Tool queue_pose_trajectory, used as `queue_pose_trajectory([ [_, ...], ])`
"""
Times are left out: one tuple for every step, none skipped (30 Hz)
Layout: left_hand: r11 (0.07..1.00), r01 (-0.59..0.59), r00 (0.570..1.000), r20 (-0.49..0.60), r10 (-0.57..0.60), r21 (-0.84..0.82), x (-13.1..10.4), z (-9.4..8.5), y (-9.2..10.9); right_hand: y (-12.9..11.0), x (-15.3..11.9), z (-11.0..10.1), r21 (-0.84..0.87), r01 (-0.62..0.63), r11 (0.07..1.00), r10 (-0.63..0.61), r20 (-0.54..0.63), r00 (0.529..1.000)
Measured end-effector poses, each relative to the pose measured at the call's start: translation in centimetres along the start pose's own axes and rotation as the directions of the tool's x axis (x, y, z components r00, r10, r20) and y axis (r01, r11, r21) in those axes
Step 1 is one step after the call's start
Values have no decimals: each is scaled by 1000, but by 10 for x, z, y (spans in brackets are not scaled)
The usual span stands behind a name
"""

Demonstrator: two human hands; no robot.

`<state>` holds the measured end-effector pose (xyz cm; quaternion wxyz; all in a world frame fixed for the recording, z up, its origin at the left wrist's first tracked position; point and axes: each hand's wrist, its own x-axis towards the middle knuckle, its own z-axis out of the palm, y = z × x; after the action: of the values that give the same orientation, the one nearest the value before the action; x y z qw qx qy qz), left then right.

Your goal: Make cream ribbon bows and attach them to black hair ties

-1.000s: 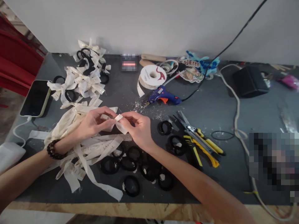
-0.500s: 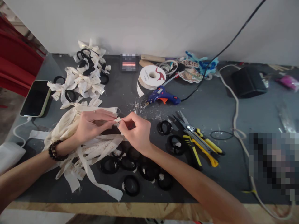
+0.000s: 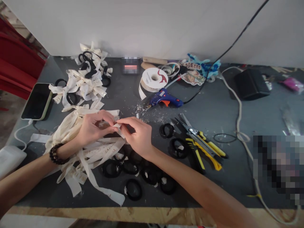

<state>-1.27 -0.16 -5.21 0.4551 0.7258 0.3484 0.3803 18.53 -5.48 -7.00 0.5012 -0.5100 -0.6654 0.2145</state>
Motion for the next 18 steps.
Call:
queue_pose_trajectory([
  [1000,-12,1000,-10,12,-7,-1,1,0,0,0,0,-4,2,1000,-2,1,1000],
  [1000,-17,1000,-15,16,-21,-1,1,-1,1,0,0,-6,4,1000,-4,1,1000],
  [999,-15,1000,-16,14,-42,-2,2,-2,1,0,-1,-7,3,1000,-3,0,1000],
  [998,-8,1000,-17,7,-68,-3,2,-2,1,0,-1,-7,0,1000,0,-1,1000],
  [996,4,1000,-16,-6,-95,-3,3,-3,1,0,-1,-5,-6,1000,6,-5,1000],
  [993,22,1000,-12,-23,-113,-3,4,-4,0,0,-1,-1,-10,1000,10,-12,1000],
  [992,40,999,-5,-41,-122,-4,4,-5,0,0,-2,4,-9,1000,9,-21,1000],
  [991,55,998,-2,-56,-118,-4,4,-6,-1,0,-2,8,1,1000,-1,-26,1000],
  [992,61,998,-5,-62,-107,-4,5,-7,-2,0,-2,11,20,1000,-20,-28,999],
  [994,58,998,-15,-60,-93,-4,5,-8,-3,0,-2,10,42,999,-42,-25,999],
  [995,50,998,-27,-52,-84,-4,5,-8,-3,0,-3,6,63,998,-63,-17,998],
  [996,37,998,-44,-41,-80,-4,5,-9,-4,0,-2,-1,76,997,-76,-9,997],
  [997,25,998,-62,-30,-79,-4,5,-9,-4,0,-2,-9,78,997,-78,-1,997],
  [997,20,997,-76,-26,-77,-4,5,-9,-3,0,-2,-16,67,998,-67,2,998],
  [997,17,996,-87,-24,-76,-4,5,-9,-3,-1,-1,-21,48,999,-48,4,999],
  [997,12,995,-95,-19,-76,-4,5,-9,-2,-1,-1,-24,28,999,-28,8,1000],
  [997,-1,994,-105,-7,-75,-4,5,-8,-1,-1,0,-27,12,1000,-12,16,1000],
  [997,-20,993,-116,12,-73,-4,5,-8,0,-1,0,-29,6,1000,-5,28,1000],
])
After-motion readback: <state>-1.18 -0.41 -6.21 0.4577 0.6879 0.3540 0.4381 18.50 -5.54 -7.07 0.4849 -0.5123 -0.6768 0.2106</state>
